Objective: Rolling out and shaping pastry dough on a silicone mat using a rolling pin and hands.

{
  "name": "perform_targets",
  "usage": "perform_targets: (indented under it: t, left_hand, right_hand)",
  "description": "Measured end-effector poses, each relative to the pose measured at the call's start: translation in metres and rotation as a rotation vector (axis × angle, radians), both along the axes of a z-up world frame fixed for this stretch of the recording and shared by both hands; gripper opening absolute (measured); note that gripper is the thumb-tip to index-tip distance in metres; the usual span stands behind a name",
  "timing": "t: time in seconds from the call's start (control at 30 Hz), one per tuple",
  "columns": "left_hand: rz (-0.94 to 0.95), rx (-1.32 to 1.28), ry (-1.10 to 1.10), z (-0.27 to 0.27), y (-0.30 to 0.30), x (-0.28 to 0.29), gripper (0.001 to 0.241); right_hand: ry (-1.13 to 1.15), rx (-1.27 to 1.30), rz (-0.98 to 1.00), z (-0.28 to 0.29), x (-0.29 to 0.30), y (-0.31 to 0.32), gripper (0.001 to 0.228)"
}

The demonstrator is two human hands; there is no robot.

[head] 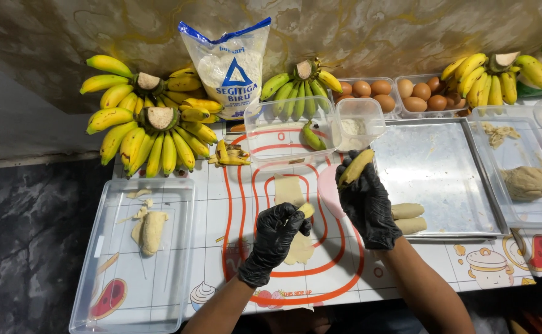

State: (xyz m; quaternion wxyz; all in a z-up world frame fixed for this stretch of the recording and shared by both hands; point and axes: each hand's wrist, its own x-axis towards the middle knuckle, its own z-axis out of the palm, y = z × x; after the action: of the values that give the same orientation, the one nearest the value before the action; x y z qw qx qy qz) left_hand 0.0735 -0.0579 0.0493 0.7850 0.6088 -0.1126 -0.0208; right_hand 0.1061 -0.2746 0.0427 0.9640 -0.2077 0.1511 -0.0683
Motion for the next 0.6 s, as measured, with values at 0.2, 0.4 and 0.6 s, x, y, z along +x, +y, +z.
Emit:
perform_targets:
  t: [0.2, 0.4, 0.6]
  left_hand:
    - [0.173, -0.125, 0.047, -0.011, 0.006, 0.015, 0.008]
    - [0.401, 0.288, -0.267, 0.044, 0.056, 0.034, 0.015]
    - [0.484, 0.692, -0.437, 0.083, 0.075, 0.044, 0.012]
  right_hand:
    - [0.024, -0.118, 0.064, 0.023, -0.017, 0.016, 0.051]
    - [-0.054, -0.115, 0.146, 0.020, -0.008, 0.008, 0.050]
    - [-0.112, -0.278, 0.158, 0.046, -0.010, 0.015, 0.050]
